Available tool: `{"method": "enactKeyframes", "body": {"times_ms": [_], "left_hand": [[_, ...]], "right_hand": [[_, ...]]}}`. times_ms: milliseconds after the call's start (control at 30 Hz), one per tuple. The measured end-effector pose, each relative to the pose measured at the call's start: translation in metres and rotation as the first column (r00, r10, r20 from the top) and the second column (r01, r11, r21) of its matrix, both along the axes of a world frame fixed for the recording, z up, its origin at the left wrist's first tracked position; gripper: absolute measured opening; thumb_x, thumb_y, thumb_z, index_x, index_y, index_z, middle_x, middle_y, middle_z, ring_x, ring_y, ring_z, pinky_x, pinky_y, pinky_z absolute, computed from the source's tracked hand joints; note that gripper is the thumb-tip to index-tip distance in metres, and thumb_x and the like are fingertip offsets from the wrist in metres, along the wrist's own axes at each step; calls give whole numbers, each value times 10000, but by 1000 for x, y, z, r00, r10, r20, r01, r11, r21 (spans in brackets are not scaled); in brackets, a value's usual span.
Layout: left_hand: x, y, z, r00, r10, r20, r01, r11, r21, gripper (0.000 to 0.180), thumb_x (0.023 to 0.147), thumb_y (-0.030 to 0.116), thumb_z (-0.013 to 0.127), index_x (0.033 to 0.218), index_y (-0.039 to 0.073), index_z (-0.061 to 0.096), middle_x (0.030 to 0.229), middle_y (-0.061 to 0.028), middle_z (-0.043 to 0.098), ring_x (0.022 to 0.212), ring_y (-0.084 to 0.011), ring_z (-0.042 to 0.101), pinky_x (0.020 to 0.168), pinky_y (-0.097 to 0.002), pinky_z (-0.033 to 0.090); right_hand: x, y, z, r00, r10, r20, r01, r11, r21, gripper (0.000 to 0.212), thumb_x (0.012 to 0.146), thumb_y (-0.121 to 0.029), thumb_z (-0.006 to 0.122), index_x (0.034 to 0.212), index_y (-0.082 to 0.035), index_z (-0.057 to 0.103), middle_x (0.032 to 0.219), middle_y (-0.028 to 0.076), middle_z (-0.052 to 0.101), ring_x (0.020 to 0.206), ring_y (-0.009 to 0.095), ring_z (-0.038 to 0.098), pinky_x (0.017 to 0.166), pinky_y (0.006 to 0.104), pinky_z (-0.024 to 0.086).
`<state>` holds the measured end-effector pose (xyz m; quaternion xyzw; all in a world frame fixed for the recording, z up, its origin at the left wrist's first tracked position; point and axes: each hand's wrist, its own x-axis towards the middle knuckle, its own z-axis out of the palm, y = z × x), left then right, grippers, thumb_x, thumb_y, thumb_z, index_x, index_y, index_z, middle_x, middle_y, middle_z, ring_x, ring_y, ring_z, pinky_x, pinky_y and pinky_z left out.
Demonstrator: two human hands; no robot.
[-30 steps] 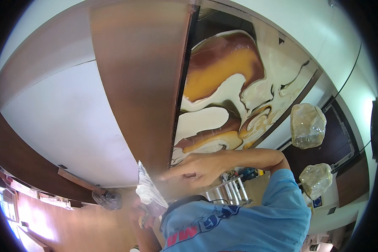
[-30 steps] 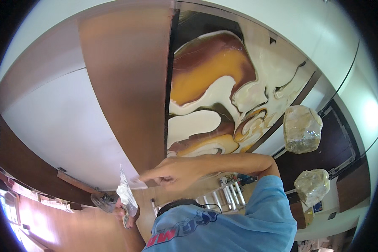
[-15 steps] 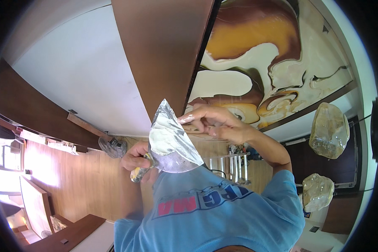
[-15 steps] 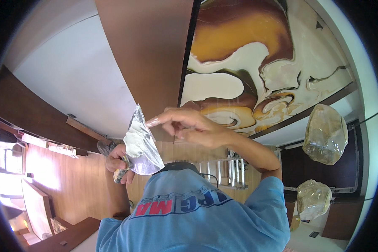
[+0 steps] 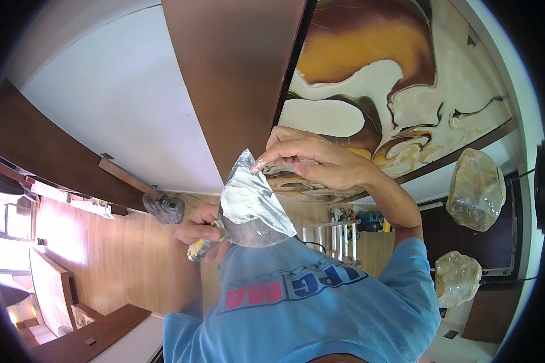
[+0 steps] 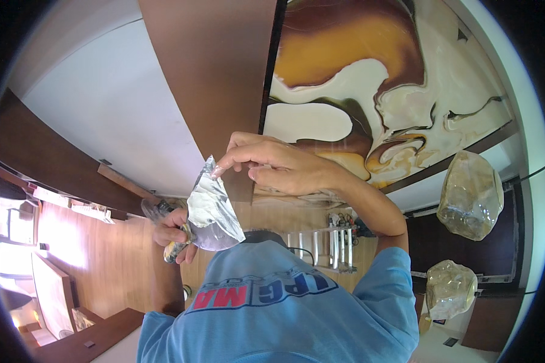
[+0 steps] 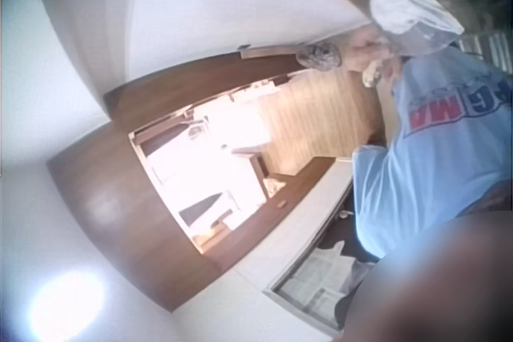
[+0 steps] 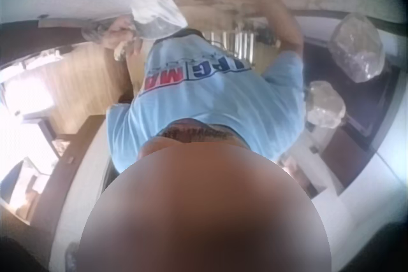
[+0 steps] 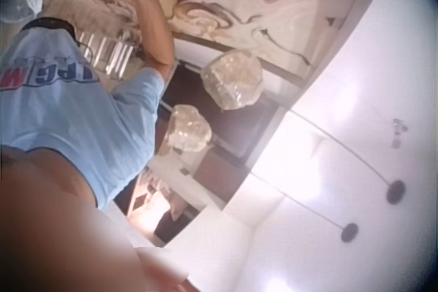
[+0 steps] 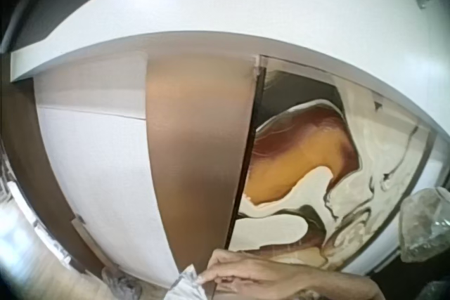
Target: The person applies a white compound to the edge of a large artwork using a putty knife. They repeatedly scoop compound from a plastic bag and smooth it along the artwork's border.
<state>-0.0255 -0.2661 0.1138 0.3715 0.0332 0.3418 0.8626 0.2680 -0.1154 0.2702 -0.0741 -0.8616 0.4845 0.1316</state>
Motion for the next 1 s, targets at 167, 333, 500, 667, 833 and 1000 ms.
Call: {"method": "enactKeyframes", "body": {"times_ms": [167,333,500,667,833,1000], "left_hand": [[-9,-11,-24,997,77,15,-77,997,-25,413,991,124,604,1209,-219,530,737,-312,694,440,-242,642,380,-331,515],[-30,-28,-65,940,321,115,-317,947,-53,389,985,165,613,1140,-187,549,668,-264,673,394,-226,604,351,-314,489],[-60,-49,-98,882,426,200,-437,899,13,366,984,224,617,1032,-137,582,595,-206,647,352,-198,564,316,-293,455],[-72,-85,-101,801,592,93,-594,804,-2,373,986,265,622,917,-102,600,549,-165,630,326,-176,537,296,-275,432],[-76,-107,-102,740,666,89,-657,745,-118,357,1005,237,597,987,-119,579,611,-180,650,346,-162,526,295,-272,423],[-82,-124,-112,702,703,119,-682,710,-173,348,1028,210,561,1167,-109,555,628,-178,643,355,-155,515,299,-274,426]], "right_hand": [[-3,10,-6,996,93,3,-92,990,-105,397,916,-92,493,1251,-52,702,1017,48,506,966,187,491,855,325,413],[-26,32,-6,985,-8,-175,-46,952,-303,512,905,-120,502,1391,-35,640,1022,15,537,905,119,485,766,275,423],[-78,83,19,770,-329,-546,218,941,-260,764,947,-135,543,1665,-91,283,1058,19,546,866,99,487,775,251,442],[-131,152,83,390,-486,-782,633,758,-156,803,975,-75,555,1690,-88,191,1108,32,559,916,105,528,795,276,478],[-162,204,145,175,-525,-833,779,591,-209,848,938,-67,605,1651,67,166,1350,220,546,1144,269,592,961,337,505],[-168,232,162,-26,-459,-888,830,485,-275,969,908,-40,617,1663,52,17,1211,216,501,1088,306,540,967,398,476]]}}
